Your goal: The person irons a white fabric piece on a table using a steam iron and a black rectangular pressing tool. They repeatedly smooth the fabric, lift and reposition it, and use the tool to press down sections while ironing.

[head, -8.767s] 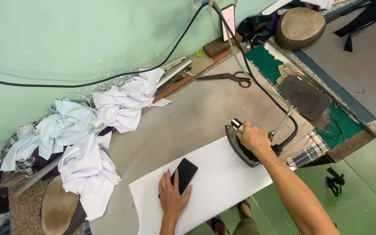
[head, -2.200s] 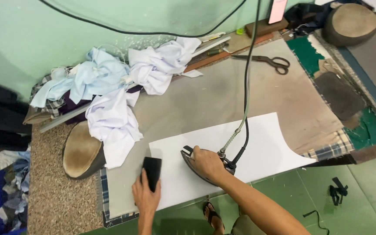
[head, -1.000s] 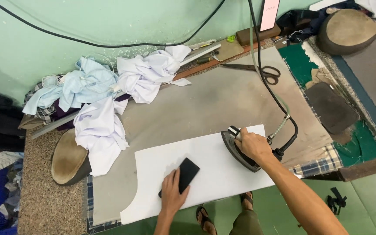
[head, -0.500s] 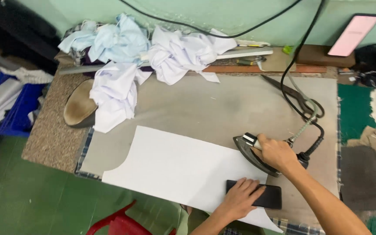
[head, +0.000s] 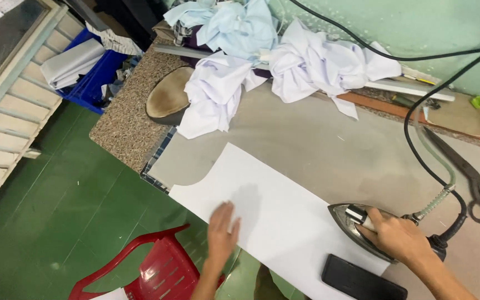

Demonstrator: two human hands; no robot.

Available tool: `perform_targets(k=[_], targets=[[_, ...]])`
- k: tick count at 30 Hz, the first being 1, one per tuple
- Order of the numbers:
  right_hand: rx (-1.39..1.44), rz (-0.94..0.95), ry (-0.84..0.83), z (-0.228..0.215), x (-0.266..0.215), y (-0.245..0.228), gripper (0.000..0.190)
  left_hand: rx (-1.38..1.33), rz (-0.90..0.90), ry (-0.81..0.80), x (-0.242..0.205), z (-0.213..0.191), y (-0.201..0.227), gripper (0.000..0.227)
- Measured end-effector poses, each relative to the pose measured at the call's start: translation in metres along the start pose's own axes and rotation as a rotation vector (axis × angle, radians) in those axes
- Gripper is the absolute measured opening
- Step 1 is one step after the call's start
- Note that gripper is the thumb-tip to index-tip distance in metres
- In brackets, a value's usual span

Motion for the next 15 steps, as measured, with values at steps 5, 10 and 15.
perform_targets(k=[5, 10, 15], targets=[[-0.032, -0.121, 0.106, -0.014, 0.036, -0.048, 0.06, 0.332, -0.174, -0.032, 0.062, 0.005, -0.147, 0.062], [0.002, -0.153, 0.084, -0.026, 0.068, -0.096, 0.05, 0.418, -0.452, -0.518, 0.11, 0.019, -0.217, 0.077], [0.01, -0.163, 0.039, -0.04, 0.091, -0.125, 0.048, 0.552, -0.619, -0.669, 0.134, 0.0, -0.232, 0.081]])
Point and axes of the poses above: each hand's wrist, its own x-axis towards the middle knuckle, its own z-axis out of the palm, y = z × x, the point moved 2 cm from there along x, towards the middle knuckle, and after that the axes turned 4 degrees about x, right-handed, at the moved point
